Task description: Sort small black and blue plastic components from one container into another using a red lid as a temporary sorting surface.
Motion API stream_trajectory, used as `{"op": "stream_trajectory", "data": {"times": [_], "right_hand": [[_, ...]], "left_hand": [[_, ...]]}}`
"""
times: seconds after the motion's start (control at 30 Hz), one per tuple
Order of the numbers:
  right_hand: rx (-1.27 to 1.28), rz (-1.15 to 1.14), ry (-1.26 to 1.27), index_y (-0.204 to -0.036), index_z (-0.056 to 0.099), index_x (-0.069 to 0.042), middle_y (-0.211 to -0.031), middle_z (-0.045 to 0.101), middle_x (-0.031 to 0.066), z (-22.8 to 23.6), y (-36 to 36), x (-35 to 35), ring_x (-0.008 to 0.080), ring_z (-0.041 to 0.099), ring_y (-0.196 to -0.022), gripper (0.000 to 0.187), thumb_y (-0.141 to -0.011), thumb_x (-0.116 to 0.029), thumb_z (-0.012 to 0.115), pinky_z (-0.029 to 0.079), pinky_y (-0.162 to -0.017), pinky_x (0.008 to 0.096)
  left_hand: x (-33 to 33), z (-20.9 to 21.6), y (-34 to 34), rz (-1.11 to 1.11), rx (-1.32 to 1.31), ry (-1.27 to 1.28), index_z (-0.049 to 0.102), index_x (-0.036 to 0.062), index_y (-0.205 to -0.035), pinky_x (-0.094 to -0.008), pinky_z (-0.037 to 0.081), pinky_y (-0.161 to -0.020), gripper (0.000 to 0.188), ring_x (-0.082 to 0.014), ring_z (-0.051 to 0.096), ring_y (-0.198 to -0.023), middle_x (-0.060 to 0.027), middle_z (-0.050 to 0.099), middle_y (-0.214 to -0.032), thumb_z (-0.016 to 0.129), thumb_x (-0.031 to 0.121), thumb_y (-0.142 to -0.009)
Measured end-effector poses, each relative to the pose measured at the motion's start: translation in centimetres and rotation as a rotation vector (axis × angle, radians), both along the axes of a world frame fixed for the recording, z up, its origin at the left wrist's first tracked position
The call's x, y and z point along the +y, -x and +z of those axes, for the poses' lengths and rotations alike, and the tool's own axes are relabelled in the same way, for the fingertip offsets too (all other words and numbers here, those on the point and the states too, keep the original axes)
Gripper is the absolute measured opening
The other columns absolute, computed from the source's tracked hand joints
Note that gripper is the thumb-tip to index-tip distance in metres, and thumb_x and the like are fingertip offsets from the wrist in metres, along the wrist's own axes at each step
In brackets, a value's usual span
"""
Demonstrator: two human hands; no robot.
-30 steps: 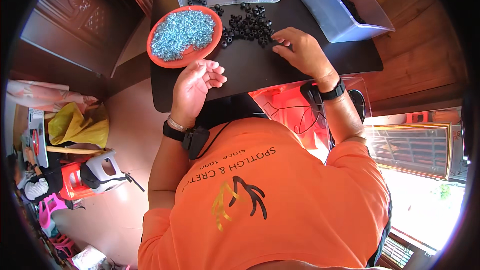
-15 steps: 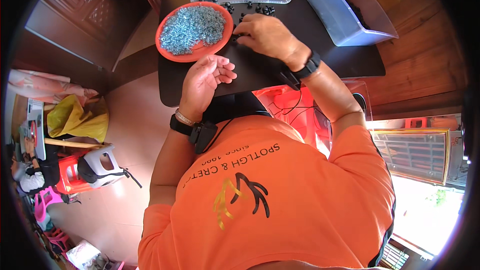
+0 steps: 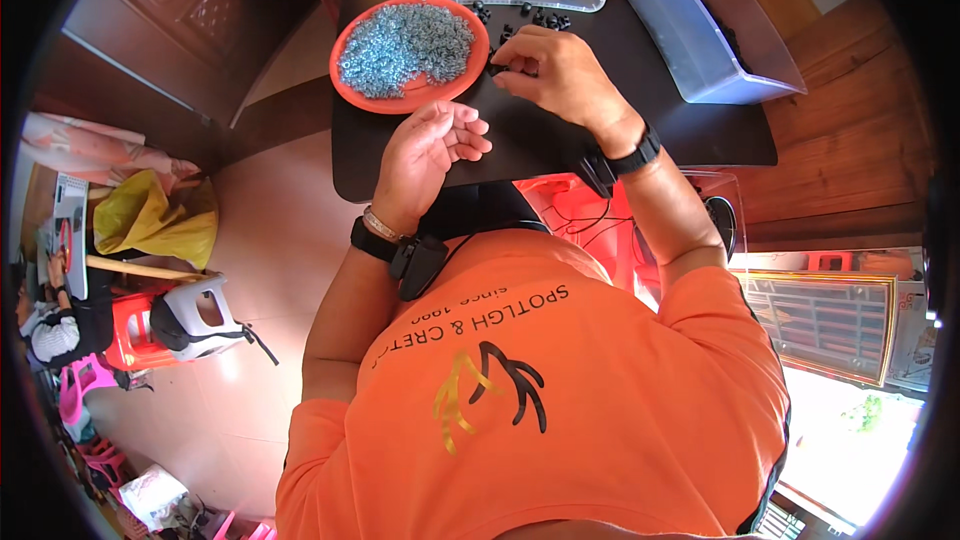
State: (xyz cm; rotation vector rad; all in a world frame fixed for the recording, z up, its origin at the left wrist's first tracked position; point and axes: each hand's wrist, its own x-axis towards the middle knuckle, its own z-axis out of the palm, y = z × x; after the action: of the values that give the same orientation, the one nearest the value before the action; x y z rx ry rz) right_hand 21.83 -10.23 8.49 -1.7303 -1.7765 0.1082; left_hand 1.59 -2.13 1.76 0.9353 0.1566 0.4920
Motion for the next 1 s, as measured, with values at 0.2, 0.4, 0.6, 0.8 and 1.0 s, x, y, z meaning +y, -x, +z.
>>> {"op": "stream_trajectory", "data": {"times": [0.2, 0.4, 0.6, 0.8, 1.0], "right_hand": [[0.441, 0.127, -0.187, -0.093, 0.067, -0.003, -0.086, 0.063, 0.0031, -0.8, 4.7, -2.2, 0.0118, 0.063, -0.078, 0.02, -0.074, 0.001, 0.073, 0.052, -0.069, 0.0251], [0.482, 0.116, -0.27, -0.094, 0.069, -0.005, -0.085, 0.062, 0.0029, -2.5, 6.3, -2.5, 0.0111, 0.063, -0.077, 0.021, -0.075, 0.003, 0.074, 0.051, -0.066, 0.0232], [0.562, 0.139, -0.277, -0.093, 0.069, -0.006, -0.082, 0.061, 0.0021, -3.1, 6.7, -2.4, 0.0107, 0.061, -0.074, 0.022, -0.074, 0.002, 0.075, 0.051, -0.065, 0.0239], [0.646, 0.145, -0.284, -0.093, 0.069, -0.006, -0.082, 0.061, 0.0011, -3.2, 7.2, -2.6, 0.0098, 0.061, -0.074, 0.02, -0.075, 0.001, 0.074, 0.051, -0.065, 0.0238], [0.538, 0.108, -0.332, -0.091, 0.067, -0.004, -0.084, 0.063, 0.0021, -3.5, 7.0, -2.6, 0.0094, 0.06, -0.075, 0.02, -0.074, -0.001, 0.077, 0.05, -0.066, 0.0231]], "left_hand": [[-1.0, 1.5, -0.4, 0.012, -0.008, -0.017, 0.055, -0.0011, -0.106, -0.0283, 0.047, -0.075, 0.029, -0.0163, 0.061, -0.085, -0.0106, 0.062, -0.1, 0.045, 0.023, -0.095], [-2.0, 2.0, 0.3, 0.129, 0.046, -0.073, 0.055, 0.0, -0.103, -0.027, 0.046, -0.074, 0.024, -0.0112, 0.058, -0.088, -0.0071, 0.06, -0.102, 0.046, 0.021, -0.093], [-1.9, 1.8, 1.0, 0.15, 0.02, -0.086, 0.054, 0.0012, -0.099, -0.0268, 0.046, -0.074, 0.02, -0.0115, 0.057, -0.088, -0.0074, 0.061, -0.102, 0.049, 0.019, -0.093], [-2.0, 1.8, 1.1, 0.144, 0.002, -0.072, 0.054, 0.0016, -0.099, -0.0264, 0.046, -0.073, 0.019, -0.0112, 0.057, -0.087, -0.0076, 0.06, -0.101, 0.05, 0.019, -0.093], [-2.3, 1.6, 0.9, 0.141, 0.016, -0.05, 0.054, 0.0019, -0.099, -0.0266, 0.047, -0.072, 0.02, -0.0111, 0.057, -0.085, -0.006, 0.06, -0.097, 0.05, 0.02, -0.093]]}}
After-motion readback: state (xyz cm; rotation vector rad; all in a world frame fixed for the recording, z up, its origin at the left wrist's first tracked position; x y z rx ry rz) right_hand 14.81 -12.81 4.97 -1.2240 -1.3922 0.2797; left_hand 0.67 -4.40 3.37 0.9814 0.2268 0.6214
